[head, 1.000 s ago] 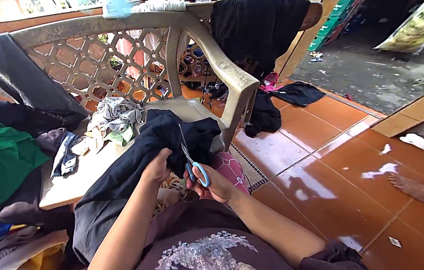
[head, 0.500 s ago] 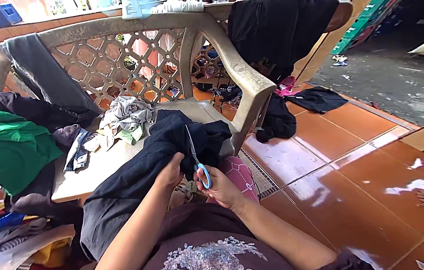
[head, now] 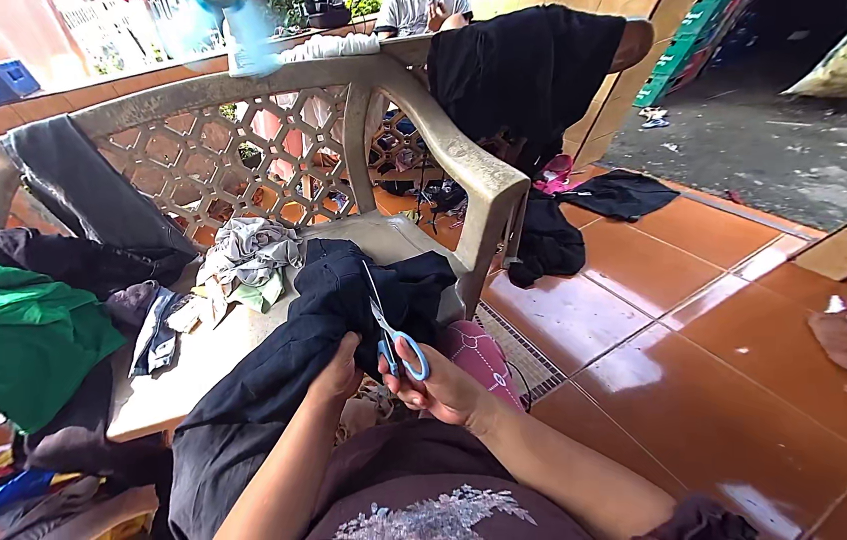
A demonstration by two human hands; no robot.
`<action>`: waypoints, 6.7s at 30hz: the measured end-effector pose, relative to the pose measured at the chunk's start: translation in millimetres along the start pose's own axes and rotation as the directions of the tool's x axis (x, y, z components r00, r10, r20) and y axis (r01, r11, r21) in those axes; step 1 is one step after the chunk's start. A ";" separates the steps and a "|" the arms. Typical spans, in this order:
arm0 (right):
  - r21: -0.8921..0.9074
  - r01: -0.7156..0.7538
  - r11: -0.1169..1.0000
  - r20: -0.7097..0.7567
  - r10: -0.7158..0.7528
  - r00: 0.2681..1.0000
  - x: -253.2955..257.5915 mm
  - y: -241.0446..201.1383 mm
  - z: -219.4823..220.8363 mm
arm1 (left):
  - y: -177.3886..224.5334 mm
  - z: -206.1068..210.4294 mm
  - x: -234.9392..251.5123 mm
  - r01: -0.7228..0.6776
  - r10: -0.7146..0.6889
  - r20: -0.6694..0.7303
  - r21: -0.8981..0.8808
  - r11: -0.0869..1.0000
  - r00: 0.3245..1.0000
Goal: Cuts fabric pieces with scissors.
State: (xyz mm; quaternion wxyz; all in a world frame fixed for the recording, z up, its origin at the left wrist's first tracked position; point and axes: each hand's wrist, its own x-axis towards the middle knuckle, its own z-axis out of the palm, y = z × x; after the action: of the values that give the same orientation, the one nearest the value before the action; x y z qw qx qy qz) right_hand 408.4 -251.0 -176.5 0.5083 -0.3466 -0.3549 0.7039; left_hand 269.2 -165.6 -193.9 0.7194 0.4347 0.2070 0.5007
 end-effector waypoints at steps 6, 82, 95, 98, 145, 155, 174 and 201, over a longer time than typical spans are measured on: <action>-0.069 0.031 0.997 -0.066 -0.035 0.997 0.1 -3.6 5.5 | -6.3 0.7 -4.5 0.002 -0.001 0.053 -0.007 1.000 0.999; -0.192 -0.181 0.964 -0.096 0.166 0.982 2.1 18.5 -16.5 | 4.4 -16.9 0.5 0.313 -0.334 -0.175 -0.141 0.939 0.926; -0.160 -0.128 0.979 -0.201 0.095 0.975 -8.6 25.5 -7.1 | 13.6 -12.1 5.2 0.241 -0.337 -0.328 -0.299 0.923 0.883; -0.223 -0.212 0.951 -0.206 0.166 0.964 -10.8 29.8 -8.1 | 12.3 -10.8 9.9 0.265 -0.436 -0.416 -0.408 0.874 0.798; 0.074 -0.196 0.978 -0.230 0.208 0.951 4.9 34.3 5.4 | -5.5 -12.5 -14.5 0.467 -0.513 -0.199 -0.238 0.852 0.835; 0.137 -0.248 0.959 -0.198 0.272 0.942 5.8 27.6 2.0 | -12.5 -23.5 -24.4 0.495 -0.515 -0.111 -0.169 0.853 0.850; 0.121 -0.364 0.923 -0.194 0.382 0.904 22.3 17.8 -5.4 | -11.0 -39.1 -30.8 0.529 -0.537 -0.056 -0.119 0.840 0.841; 0.063 -0.463 0.884 0.246 0.436 0.865 4.7 30.3 2.8 | -1.7 -82.2 -16.9 0.239 -0.233 0.064 -0.401 0.884 0.970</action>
State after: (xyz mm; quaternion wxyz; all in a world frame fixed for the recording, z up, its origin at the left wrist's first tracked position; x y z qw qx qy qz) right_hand 390.6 -253.9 -201.5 0.3064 -0.3068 -0.2764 0.8577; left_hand 202.9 -146.6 -241.8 0.8509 0.2508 0.1449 0.4383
